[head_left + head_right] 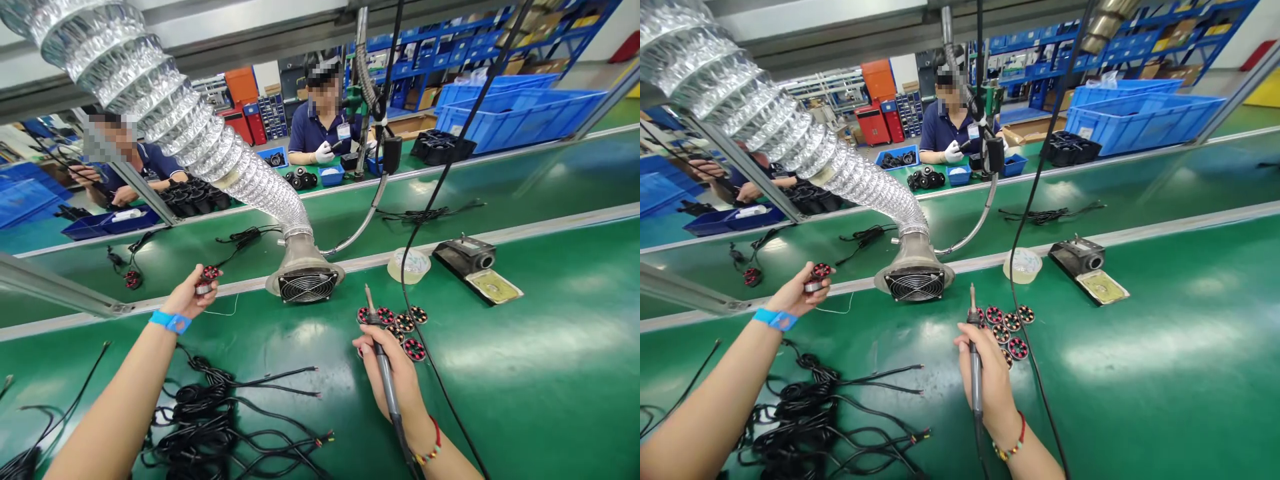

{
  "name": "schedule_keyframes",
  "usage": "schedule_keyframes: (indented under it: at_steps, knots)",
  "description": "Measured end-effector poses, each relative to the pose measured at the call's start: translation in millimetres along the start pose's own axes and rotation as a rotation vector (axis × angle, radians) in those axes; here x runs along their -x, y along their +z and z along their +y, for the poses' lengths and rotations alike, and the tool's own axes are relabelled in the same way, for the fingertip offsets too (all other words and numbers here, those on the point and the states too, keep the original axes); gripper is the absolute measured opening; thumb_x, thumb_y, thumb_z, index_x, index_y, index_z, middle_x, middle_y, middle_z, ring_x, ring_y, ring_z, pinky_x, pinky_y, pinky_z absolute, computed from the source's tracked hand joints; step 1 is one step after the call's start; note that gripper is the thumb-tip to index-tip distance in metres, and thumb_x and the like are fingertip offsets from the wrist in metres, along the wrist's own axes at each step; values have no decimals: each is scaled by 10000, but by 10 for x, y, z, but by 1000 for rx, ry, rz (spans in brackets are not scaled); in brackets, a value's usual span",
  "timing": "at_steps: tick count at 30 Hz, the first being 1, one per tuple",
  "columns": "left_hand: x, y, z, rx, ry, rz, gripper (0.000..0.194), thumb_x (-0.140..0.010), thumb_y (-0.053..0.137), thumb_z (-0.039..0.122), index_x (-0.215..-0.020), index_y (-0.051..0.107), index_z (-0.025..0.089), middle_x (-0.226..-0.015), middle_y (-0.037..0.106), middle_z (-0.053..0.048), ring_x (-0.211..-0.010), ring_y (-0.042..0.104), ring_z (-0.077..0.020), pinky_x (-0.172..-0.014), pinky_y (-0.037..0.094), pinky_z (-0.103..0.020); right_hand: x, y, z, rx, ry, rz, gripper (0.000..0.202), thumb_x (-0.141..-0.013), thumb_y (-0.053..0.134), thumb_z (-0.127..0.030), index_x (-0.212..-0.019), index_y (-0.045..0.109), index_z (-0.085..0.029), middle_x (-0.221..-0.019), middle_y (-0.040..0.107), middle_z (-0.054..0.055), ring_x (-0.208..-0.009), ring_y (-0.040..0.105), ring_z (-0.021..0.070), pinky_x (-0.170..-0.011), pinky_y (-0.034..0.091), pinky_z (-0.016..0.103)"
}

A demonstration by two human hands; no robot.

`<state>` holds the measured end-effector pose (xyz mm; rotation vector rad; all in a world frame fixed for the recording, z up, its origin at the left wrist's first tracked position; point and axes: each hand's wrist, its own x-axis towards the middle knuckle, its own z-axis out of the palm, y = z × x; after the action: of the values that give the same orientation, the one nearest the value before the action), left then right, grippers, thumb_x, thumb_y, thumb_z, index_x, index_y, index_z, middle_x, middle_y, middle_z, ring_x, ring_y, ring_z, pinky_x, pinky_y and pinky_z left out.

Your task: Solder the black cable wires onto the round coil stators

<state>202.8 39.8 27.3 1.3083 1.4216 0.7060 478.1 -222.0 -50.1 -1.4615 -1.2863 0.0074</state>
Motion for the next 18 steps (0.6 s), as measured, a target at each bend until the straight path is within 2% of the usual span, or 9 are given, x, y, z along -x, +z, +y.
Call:
schedule_keyframes:
  at_steps: [2,4,6,8,11,13,15,18]
  knots:
    - [339,146,1,126,-16,-204,532,-861,424,621,-914,600,122,-577,471,19,-376,295,-48,-342,182,-178,7,2,-38,-50,8,-17,224,-940,484,-188,-1145,563,-231,-798,687,4,-727,663,161,-701,565,302]
    - [653,369,-11,176,-64,-430,611,-731,565,701,-886,617,111,-540,486,26,-345,288,-33,-339,163,-177,24,15,-77,-110,32,-48,271,-957,469,-191,-1217,533,-238,-820,704,-3,-747,678,152,-715,570,287]
    - [911,651,-28,112,-123,-599,685,-642,621,745,-873,630,101,-531,513,19,-341,324,-34,-346,166,-177,56,34,-110,-172,49,-92,304,-970,439,-174,-1258,510,-243,-855,717,-1,-751,690,141,-702,575,270]
    - [1101,952,-55,22,-162,-719,733,-611,600,790,-849,634,97,-532,533,9,-346,347,-40,-350,181,-182,97,46,-134,-203,30,-146,295,-964,435,-156,-1232,524,-244,-910,720,12,-781,696,142,-719,579,275]
    - [1275,1331,-122,-107,-155,-835,719,-608,555,822,-742,601,117,-531,546,2,-361,356,-47,-359,233,-197,152,36,-161,-195,-39,-212,308,-926,505,-184,-1231,506,-231,-1063,692,57,-934,676,180,-823,568,342]
    - [1338,1491,-179,-163,-132,-888,694,-623,532,826,-689,571,136,-538,548,4,-384,371,-55,-372,260,-205,169,17,-174,-185,-76,-240,359,-910,538,-216,-1263,471,-223,-1140,660,83,-1020,644,204,-871,551,378]
    - [1373,1574,-235,-165,-126,-911,680,-636,518,826,-675,560,147,-536,540,10,-400,377,-62,-378,257,-208,166,-2,-181,-187,-95,-257,357,-912,534,-232,-1262,466,-220,-1150,648,89,-1036,631,208,-894,539,387]
    - [1394,1592,-303,-91,-146,-872,660,-666,514,805,-688,565,148,-533,541,8,-393,365,-59,-375,218,-209,138,-18,-184,-206,-92,-286,337,-905,521,-208,-1238,470,-223,-1124,645,80,-1022,626,201,-914,525,388]
